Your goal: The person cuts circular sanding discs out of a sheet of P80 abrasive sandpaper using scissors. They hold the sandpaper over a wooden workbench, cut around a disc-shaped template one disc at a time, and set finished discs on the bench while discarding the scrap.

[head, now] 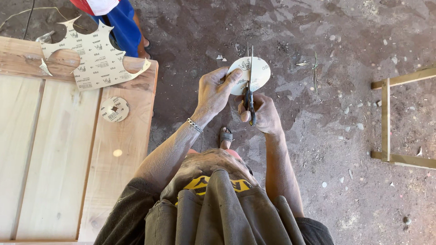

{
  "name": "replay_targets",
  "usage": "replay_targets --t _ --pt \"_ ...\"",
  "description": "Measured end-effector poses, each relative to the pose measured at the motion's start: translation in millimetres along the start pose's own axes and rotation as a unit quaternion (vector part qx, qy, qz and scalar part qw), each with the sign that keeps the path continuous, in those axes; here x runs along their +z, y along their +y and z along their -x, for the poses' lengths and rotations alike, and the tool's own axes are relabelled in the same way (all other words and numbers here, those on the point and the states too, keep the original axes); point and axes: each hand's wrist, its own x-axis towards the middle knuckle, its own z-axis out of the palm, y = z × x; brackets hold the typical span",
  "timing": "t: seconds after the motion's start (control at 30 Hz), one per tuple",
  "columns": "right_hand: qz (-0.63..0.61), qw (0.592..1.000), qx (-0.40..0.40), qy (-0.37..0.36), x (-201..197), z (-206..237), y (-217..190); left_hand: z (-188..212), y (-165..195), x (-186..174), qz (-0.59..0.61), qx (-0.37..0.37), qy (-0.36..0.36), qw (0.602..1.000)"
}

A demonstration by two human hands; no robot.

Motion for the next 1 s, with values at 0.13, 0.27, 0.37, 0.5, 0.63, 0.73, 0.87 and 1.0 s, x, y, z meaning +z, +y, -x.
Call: replay_targets --t 0.13,0.27,0.37,0.5,0.63,0.73,0.87,1.0 --pt "0.008 1.0 -0.005 -0.001 -4.5 -1.0 3.5 1.8 -4.5 3.1 -0.026 0.004 0.005 1.0" --pt "-0.006 1.0 -0.016 -0.008 -5.2 -5.5 5.4 2.3 -10.5 6.5 -0.063 0.011 0.012 0.998" --pt "-0.027 0.999 -0.003 -0.016 -5.1 -9.0 4.7 -1.2 -13.8 6.8 -0.055 0.018 0.013 0.998" --pt "-0.029 0.999 -0.003 -0.023 -5.9 -11.6 2.7 -4.6 -15.8 6.2 -0.062 0.028 0.023 0.997" --pt "-0.036 0.998 -0.028 -0.035 -6.9 -15.3 1.6 -5.2 -13.9 10.0 -0.05 0.021 0.027 0.998" --pt "-0.028 0.998 -0.041 -0.03 -7.4 -18.8 1.7 -7.1 -10.5 11.6 -0.055 0.033 0.033 0.997" --pt "-0.038 0.999 0.007 -0.017 -9.0 -19.4 4.7 -9.6 -9.1 11.8 -0.066 0.019 0.026 0.997" --pt "-0.069 0.997 -0.003 -0.032 -12.2 -21.8 9.5 -7.4 -13.7 20.6 0.013 -0.027 0.019 0.999"
